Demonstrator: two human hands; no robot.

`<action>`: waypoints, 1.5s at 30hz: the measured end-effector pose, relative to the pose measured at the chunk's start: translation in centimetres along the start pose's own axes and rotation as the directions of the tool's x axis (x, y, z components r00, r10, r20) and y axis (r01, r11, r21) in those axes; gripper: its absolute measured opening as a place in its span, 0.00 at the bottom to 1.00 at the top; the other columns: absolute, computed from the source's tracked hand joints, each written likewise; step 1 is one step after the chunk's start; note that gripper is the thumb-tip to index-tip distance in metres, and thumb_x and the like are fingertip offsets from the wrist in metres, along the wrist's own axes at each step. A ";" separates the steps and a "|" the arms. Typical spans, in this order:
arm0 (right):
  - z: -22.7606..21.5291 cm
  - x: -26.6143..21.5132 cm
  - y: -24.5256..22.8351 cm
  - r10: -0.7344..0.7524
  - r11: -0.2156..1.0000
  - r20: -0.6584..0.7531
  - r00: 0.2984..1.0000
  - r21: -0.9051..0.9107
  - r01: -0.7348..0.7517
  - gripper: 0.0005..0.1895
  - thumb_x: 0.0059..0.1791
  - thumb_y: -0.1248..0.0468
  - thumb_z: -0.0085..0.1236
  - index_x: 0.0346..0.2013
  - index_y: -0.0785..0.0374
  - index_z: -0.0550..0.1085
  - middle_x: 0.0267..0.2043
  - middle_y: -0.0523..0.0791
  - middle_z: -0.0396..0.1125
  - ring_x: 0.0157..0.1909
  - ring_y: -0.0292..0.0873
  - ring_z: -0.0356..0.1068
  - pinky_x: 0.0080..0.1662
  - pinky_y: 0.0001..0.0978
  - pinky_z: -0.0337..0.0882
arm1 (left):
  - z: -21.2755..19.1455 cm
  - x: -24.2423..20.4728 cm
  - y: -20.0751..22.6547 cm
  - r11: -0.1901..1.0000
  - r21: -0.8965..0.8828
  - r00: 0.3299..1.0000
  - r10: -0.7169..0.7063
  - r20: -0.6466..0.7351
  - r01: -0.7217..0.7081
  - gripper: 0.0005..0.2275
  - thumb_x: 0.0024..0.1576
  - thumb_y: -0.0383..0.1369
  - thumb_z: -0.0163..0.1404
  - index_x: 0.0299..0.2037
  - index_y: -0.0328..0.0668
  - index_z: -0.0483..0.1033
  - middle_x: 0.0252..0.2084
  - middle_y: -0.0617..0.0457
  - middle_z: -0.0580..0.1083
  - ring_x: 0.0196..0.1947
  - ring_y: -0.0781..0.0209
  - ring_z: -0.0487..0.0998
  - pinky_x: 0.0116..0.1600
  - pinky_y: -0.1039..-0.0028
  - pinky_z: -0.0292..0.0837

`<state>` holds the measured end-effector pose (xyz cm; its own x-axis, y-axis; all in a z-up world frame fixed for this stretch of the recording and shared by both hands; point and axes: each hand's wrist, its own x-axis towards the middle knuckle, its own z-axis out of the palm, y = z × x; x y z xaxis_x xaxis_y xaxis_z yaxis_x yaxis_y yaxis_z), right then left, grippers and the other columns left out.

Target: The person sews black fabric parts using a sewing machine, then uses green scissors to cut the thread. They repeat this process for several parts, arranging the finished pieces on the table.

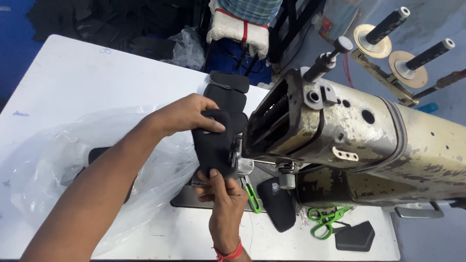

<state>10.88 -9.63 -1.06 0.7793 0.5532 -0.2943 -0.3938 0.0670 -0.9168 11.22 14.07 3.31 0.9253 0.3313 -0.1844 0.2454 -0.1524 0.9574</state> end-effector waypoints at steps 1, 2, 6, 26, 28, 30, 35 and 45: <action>-0.2 -0.1 0.2 0.001 1.000 0.005 1.000 -0.002 -0.001 0.14 0.52 0.60 0.59 0.34 0.71 0.81 0.33 0.51 0.79 0.25 0.38 0.76 0.27 0.29 0.72 | -0.2 -0.9 -0.3 1.000 -0.002 1.000 0.000 -0.005 0.000 0.18 0.45 0.35 0.66 0.43 0.36 0.82 0.36 0.54 0.82 0.36 0.67 0.80 0.44 0.74 0.75; -0.4 -0.2 0.4 -0.015 1.000 -0.011 1.000 -0.025 0.015 0.15 0.52 0.60 0.59 0.33 0.72 0.80 0.33 0.52 0.80 0.25 0.39 0.76 0.27 0.29 0.73 | -0.3 -1.7 -0.6 1.000 -0.012 0.999 -0.015 -0.033 0.015 0.18 0.45 0.36 0.66 0.43 0.35 0.82 0.36 0.52 0.82 0.35 0.66 0.80 0.43 0.74 0.75; -1.0 -1.1 -1.2 -0.074 0.995 -0.049 0.996 -0.075 0.070 0.14 0.51 0.59 0.57 0.31 0.69 0.79 0.32 0.51 0.81 0.23 0.39 0.75 0.26 0.28 0.71 | -0.2 -7.1 0.8 0.987 0.002 0.981 -0.162 -0.110 0.163 0.17 0.46 0.38 0.65 0.42 0.35 0.82 0.34 0.49 0.83 0.33 0.64 0.82 0.42 0.73 0.77; -3.2 -0.8 -0.5 -0.033 0.992 -0.029 0.999 0.120 0.036 0.10 0.52 0.64 0.60 0.40 0.71 0.80 0.28 0.40 0.69 0.28 0.30 0.65 0.31 0.23 0.65 | 9.8 -14.3 -6.1 0.694 -0.676 0.967 -0.222 0.126 0.247 0.21 0.50 0.37 0.62 0.48 0.29 0.75 0.34 0.43 0.82 0.27 0.59 0.85 0.29 0.73 0.80; -3.3 -0.8 -1.1 -0.009 0.990 -0.013 1.000 0.139 0.010 0.11 0.52 0.64 0.59 0.42 0.71 0.80 0.30 0.41 0.72 0.29 0.30 0.66 0.32 0.22 0.64 | 11.1 -14.2 -6.1 0.653 -0.717 0.966 -0.226 0.123 0.244 0.21 0.51 0.38 0.61 0.48 0.28 0.74 0.34 0.44 0.82 0.26 0.58 0.84 0.29 0.73 0.80; -3.3 -0.9 -1.5 0.083 0.981 -0.071 0.994 0.182 -0.069 0.09 0.50 0.68 0.56 0.42 0.71 0.76 0.32 0.42 0.74 0.32 0.31 0.70 0.36 0.23 0.69 | 12.0 -14.1 -5.8 0.629 -0.762 0.981 -0.192 0.039 0.153 0.20 0.53 0.37 0.61 0.47 0.27 0.74 0.32 0.43 0.81 0.25 0.58 0.84 0.30 0.72 0.81; -4.6 -0.6 -0.4 0.032 0.992 0.004 0.999 0.123 -0.032 0.10 0.50 0.67 0.58 0.43 0.71 0.76 0.31 0.42 0.72 0.29 0.31 0.67 0.32 0.24 0.66 | 11.3 -12.9 -5.7 0.628 -0.771 0.981 -0.192 -0.022 0.106 0.19 0.53 0.37 0.60 0.47 0.27 0.76 0.31 0.43 0.81 0.24 0.59 0.84 0.30 0.73 0.82; -4.5 -0.4 -0.9 -0.013 0.990 0.005 1.000 -0.139 0.013 0.13 0.49 0.63 0.64 0.31 0.74 0.77 0.23 0.44 0.68 0.22 0.34 0.62 0.27 0.27 0.61 | 9.7 -10.9 -4.4 0.663 -0.742 0.972 -0.223 -0.073 0.097 0.16 0.53 0.36 0.59 0.44 0.28 0.75 0.30 0.43 0.80 0.23 0.61 0.82 0.29 0.75 0.80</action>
<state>13.12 -13.61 -1.32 0.7818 0.5565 -0.2812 -0.3117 -0.0418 -0.9493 2.91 2.10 -1.06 0.8236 0.4237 -0.3771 0.0378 0.6224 0.7818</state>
